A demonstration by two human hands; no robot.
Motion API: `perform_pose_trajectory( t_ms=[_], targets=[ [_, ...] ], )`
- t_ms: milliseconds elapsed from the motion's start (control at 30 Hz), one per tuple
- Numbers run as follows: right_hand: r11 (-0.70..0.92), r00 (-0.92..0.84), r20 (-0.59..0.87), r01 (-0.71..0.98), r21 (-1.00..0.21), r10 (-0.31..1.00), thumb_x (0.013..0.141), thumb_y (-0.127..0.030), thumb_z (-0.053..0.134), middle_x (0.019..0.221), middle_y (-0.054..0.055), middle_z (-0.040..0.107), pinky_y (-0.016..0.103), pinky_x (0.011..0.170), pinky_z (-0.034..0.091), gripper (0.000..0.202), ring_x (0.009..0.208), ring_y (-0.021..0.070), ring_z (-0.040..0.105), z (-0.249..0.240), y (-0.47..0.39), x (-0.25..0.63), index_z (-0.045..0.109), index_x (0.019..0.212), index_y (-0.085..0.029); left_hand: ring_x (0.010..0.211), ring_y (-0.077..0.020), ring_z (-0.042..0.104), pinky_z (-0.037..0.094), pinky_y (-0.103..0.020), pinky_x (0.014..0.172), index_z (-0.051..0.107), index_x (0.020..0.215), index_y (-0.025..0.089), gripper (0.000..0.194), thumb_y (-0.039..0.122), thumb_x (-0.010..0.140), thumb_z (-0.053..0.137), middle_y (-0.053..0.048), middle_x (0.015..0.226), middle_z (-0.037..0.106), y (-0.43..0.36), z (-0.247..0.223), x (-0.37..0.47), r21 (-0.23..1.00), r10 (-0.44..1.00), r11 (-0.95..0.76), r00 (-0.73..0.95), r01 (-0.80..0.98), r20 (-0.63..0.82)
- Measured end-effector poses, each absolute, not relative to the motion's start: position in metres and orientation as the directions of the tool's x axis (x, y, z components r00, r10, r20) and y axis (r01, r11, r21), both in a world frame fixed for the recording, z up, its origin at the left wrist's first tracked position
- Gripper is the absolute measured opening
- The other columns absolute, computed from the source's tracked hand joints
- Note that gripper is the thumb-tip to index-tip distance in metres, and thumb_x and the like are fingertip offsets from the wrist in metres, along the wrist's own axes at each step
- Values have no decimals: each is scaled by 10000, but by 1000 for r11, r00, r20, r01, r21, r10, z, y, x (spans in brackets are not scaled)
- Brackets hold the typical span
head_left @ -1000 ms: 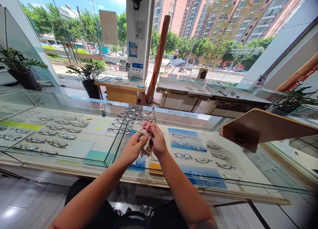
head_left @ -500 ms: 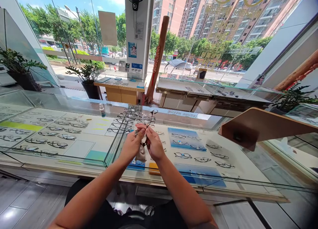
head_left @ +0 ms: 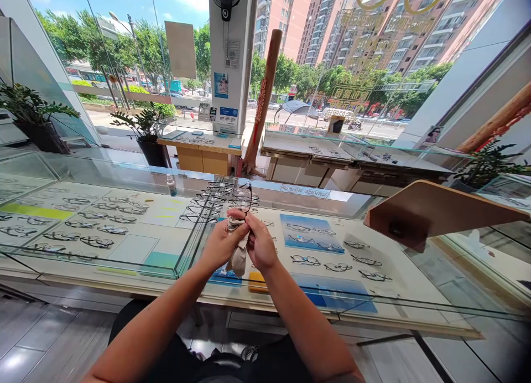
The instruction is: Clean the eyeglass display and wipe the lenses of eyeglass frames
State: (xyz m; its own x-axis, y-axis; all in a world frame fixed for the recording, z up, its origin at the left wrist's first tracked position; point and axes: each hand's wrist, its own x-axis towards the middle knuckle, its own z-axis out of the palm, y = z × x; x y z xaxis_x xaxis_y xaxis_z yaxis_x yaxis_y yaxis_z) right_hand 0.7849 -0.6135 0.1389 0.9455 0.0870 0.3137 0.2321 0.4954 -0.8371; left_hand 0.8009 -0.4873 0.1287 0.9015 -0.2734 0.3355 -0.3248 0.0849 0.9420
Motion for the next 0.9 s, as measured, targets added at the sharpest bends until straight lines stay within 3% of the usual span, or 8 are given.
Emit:
perform_pose_trajectory(
  t_ms=[200, 300, 400, 500, 600, 800, 867, 900],
  targets=[
    [422, 914, 386, 302, -855, 128, 938, -526, 798, 1378, 81, 711, 353, 1121, 518, 311, 1304, 284, 630, 146, -625, 788, 885, 1009, -237, 687, -195, 567, 501, -315, 666, 663, 790, 195, 711, 873, 993, 597, -19, 716, 607, -487, 135, 792, 928, -209, 36, 905, -371, 370],
    [398, 909, 408, 345, -850, 83, 941, -501, 745, 1198, 100, 768, 381, 1044, 533, 314, 1162, 279, 671, 158, -640, 794, 878, 970, -218, 761, -220, 625, 544, -333, 727, 736, 961, 196, 678, 849, 1019, 565, -42, 815, 659, -466, 145, 795, 921, -195, 9, 903, -389, 383],
    [280, 892, 433, 385, -879, 133, 942, -457, 667, 936, 83, 765, 378, 937, 514, 328, 956, 250, 684, 180, -662, 802, 862, 895, -197, 722, -228, 608, 513, -333, 698, 720, 1127, 190, 654, 811, 1008, 555, -24, 807, 642, -420, 155, 814, 887, -154, -241, 918, -394, 366],
    [109, 853, 442, 429, -897, 276, 946, -432, 628, 842, 71, 736, 375, 852, 494, 341, 825, 226, 654, 213, -684, 808, 841, 858, -180, 871, -317, 699, 542, -393, 817, 627, 1305, 177, 626, 712, 1000, 517, -73, 927, 725, -363, 157, 846, 712, -121, -638, 952, -292, 282],
    [-48, 796, 439, 501, -864, 417, 957, -392, 592, 804, 58, 720, 363, 826, 489, 334, 790, 210, 636, 248, -697, 811, 813, 817, -185, 1168, -436, 716, 541, -483, 973, 525, 1430, 122, 623, 577, 1014, 437, -222, 1236, 754, -315, 146, 877, 471, 5, -879, 985, -77, 170],
    [-235, 700, 472, 661, -712, 536, 1010, -341, 528, 815, 36, 715, 326, 770, 486, 334, 785, 189, 629, 300, -702, 807, 745, 790, -212, 1340, -507, 647, 510, -566, 1088, 527, 1423, 14, 572, 420, 1031, 433, -381, 1384, 659, -288, 114, 907, 229, 83, -968, 993, 99, -79],
    [-311, 681, 497, 708, -634, 537, 1036, -338, 518, 818, 31, 711, 319, 759, 469, 344, 785, 179, 626, 312, -702, 804, 729, 797, -209, 1402, -559, 585, 496, -649, 1112, 576, 1401, 23, 580, 444, 1005, 522, -409, 1460, 596, -300, 126, 907, 194, 148, -969, 988, 155, -51],
    [-352, 675, 507, 725, -592, 537, 1047, -337, 513, 818, 28, 706, 317, 755, 457, 349, 784, 174, 623, 317, -702, 803, 721, 800, -205, 1439, -574, 547, 483, -687, 1129, 589, 1406, 36, 588, 456, 996, 563, -409, 1506, 562, -310, 139, 904, 207, 132, -971, 990, 119, 52]
  ],
)
